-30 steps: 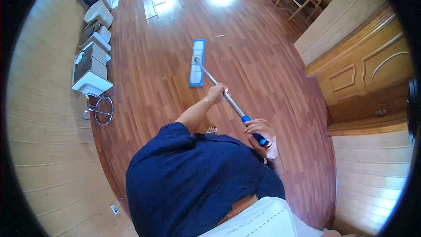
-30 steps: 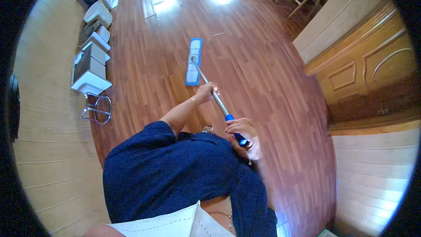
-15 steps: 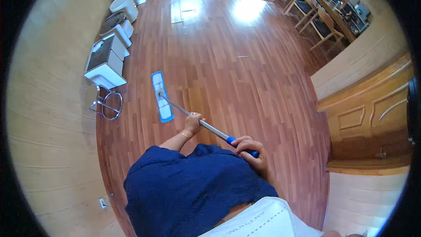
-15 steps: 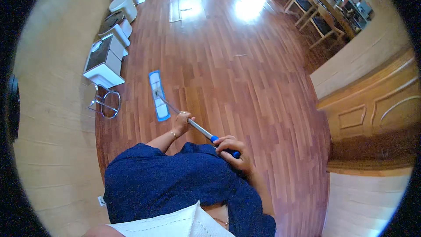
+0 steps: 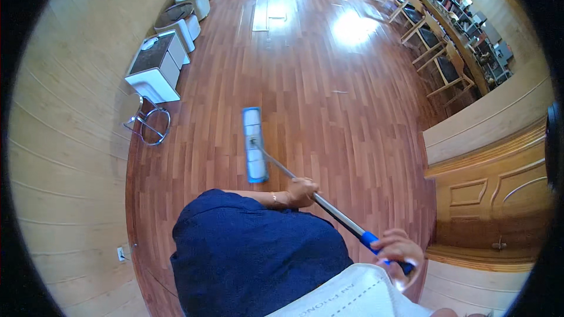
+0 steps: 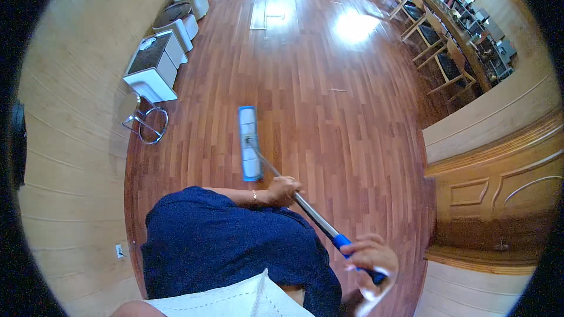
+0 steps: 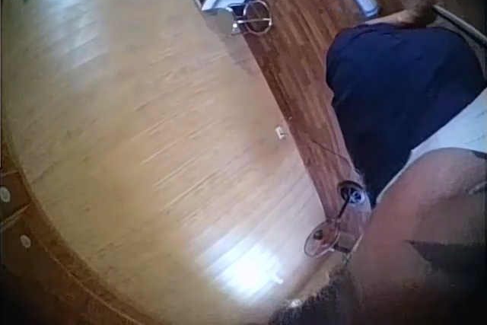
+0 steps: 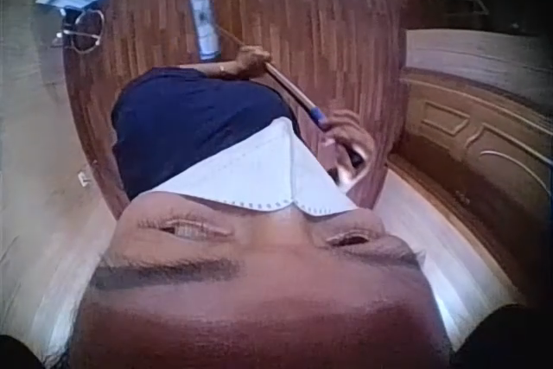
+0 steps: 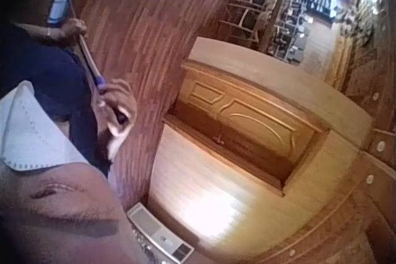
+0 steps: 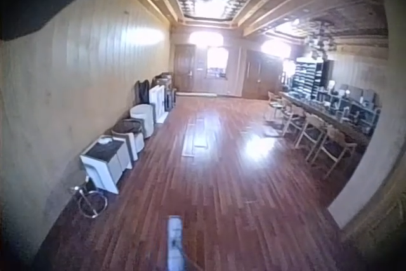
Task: Mopping the wooden floor of a large room using a flat mop.
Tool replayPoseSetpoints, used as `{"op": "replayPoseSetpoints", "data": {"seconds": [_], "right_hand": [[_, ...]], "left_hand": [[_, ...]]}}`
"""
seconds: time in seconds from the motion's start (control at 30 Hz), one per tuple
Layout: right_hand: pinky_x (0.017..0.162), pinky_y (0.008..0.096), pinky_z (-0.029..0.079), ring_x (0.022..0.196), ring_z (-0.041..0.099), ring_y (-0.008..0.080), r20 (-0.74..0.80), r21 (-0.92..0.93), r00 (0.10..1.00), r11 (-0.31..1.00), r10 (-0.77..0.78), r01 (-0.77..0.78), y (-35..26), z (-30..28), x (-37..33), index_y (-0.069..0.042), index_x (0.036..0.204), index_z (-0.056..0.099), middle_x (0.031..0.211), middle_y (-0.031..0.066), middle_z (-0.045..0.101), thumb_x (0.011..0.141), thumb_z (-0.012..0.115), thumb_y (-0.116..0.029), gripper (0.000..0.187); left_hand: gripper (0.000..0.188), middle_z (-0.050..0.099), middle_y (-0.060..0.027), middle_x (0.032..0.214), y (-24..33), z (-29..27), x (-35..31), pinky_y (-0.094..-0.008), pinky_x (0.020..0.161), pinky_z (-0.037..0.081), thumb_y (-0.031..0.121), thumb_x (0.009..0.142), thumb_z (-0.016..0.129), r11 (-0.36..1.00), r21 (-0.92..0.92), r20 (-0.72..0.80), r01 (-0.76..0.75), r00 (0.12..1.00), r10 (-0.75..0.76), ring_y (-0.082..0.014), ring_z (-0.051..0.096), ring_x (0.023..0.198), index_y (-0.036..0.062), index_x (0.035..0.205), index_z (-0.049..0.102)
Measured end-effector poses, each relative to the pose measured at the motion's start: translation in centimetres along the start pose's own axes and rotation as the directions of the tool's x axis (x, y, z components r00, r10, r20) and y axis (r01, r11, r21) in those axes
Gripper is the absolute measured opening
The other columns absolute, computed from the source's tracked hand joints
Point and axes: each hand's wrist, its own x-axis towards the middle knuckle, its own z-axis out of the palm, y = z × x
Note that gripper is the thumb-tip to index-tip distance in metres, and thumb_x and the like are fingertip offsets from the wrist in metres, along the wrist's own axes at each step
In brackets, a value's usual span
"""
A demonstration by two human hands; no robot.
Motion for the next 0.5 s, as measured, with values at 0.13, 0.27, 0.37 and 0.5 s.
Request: {"op": "replayPoseSetpoints", "data": {"seconds": [0.13,0.27,0.37,0.5], "right_hand": [[0.083,0.0432,0.047,0.082,0.071,0.0256,0.346,-0.093,0.928,0.980,-0.136,0.178,-3.5,-1.6,0.2,-0.007,0.084,0.067,0.076,0.0059,0.071,0.085,0.065,-0.031,0.025],[0.079,0.0414,0.051,0.077,0.071,0.0246,0.370,-0.164,0.912,0.955,-0.174,0.248,-6.0,0.7,0.7,-0.007,0.082,0.065,0.077,0.0087,0.071,0.085,0.066,-0.028,0.022],[0.075,0.0405,0.053,0.073,0.071,0.0234,0.331,-0.183,0.919,0.941,-0.215,0.286,-6.5,3.2,2.2,-0.006,0.079,0.066,0.075,0.0073,0.071,0.073,0.071,-0.029,0.024],[0.074,0.0383,0.052,0.074,0.068,0.0224,0.508,-0.201,0.839,0.920,-0.197,0.338,-4.9,5.0,4.6,-0.009,0.094,0.068,0.078,0.0065,0.069,0.068,0.083,-0.029,0.036]], "left_hand": [[0.024,0.063,-0.0098,0.074,3.9,0.0,0.9,-0.0434,0.065,0.050,0.034,0.082,0.066,0.963,-0.252,-0.075,-0.094,0.994,0.078,-0.0304,0.063,0.075,0.0124,0.071,0.064],[0.026,0.058,-0.0115,0.068,5.5,1.7,3.2,-0.0441,0.066,0.046,0.028,0.079,0.072,0.869,-0.459,-0.135,-0.186,0.981,0.139,-0.0311,0.060,0.075,0.0103,0.065,0.058],[0.017,0.060,-0.0116,0.077,6.8,-1.1,3.9,-0.0454,0.067,0.046,0.016,0.074,0.073,0.870,-0.447,0.053,-0.209,0.964,0.260,-0.0331,0.060,0.082,0.0090,0.077,0.058],[0.034,0.061,-0.0151,0.099,8.7,-6.5,4.2,-0.0458,0.080,0.048,0.016,0.075,0.069,0.877,-0.445,0.280,-0.180,0.902,0.328,-0.0351,0.059,0.096,0.0119,0.107,0.059]]}}
